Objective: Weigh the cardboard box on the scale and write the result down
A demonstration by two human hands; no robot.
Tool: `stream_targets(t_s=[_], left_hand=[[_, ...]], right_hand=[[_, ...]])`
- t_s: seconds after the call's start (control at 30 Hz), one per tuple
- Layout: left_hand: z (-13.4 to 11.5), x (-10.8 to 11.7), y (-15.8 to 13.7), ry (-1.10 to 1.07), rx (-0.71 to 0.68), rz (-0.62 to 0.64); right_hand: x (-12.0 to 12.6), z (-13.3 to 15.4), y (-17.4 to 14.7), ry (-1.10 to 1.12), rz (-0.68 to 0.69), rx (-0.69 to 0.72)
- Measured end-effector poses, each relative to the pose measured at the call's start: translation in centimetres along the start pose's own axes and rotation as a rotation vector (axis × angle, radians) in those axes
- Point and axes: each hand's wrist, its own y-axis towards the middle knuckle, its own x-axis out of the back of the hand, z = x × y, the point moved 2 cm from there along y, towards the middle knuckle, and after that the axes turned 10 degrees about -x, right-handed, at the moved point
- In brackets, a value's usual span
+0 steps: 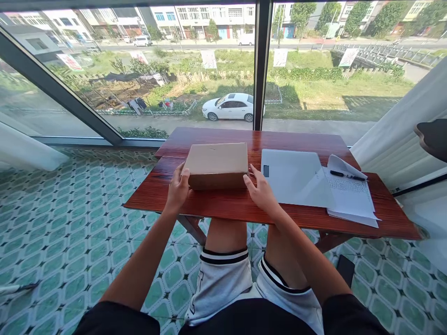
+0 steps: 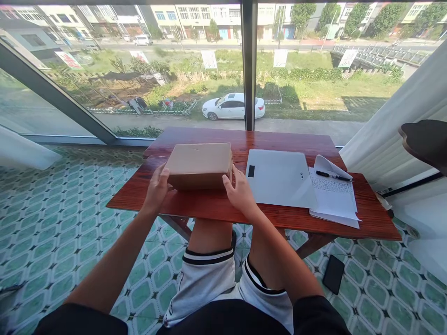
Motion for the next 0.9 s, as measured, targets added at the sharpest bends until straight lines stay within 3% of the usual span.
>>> stream_targets(t_s=[0.1, 0.2, 0.3, 0.5, 0.67, 0.9], left_hand=[[-0.1, 0.2, 0.2, -0.027, 0.024, -0.012], [-1.0, 0.6, 0.3, 0.062, -0.009, -0.039], [-2.6, 1.2, 0.2, 0.236, -0.183, -0.084], [-7.6, 1.2, -0.2, 0.515, -0.637, -0.149], [-13.2, -2.3, -1.2, 0.547, -1.03, -0.095], [-20.7, -10.7, -4.3, 0.369, -1.47, 0.026]], right_hand=[[1.1, -0.2, -0.5, -0.035, -0.096, 0.124], [2.7, -0.6, -1.4, -0.181, -0.254, 0.334], [4.6, -1.7, -2.3, -0.355, -0.393, 0.474], [8.2, -4.0, -3.9, -0.566, -0.568, 0.577], [10.3, -4.8, -5.3, -0.639, -0.623, 0.601], [13.8, -5.1, -6.7, -0.687, -0.646, 0.582]])
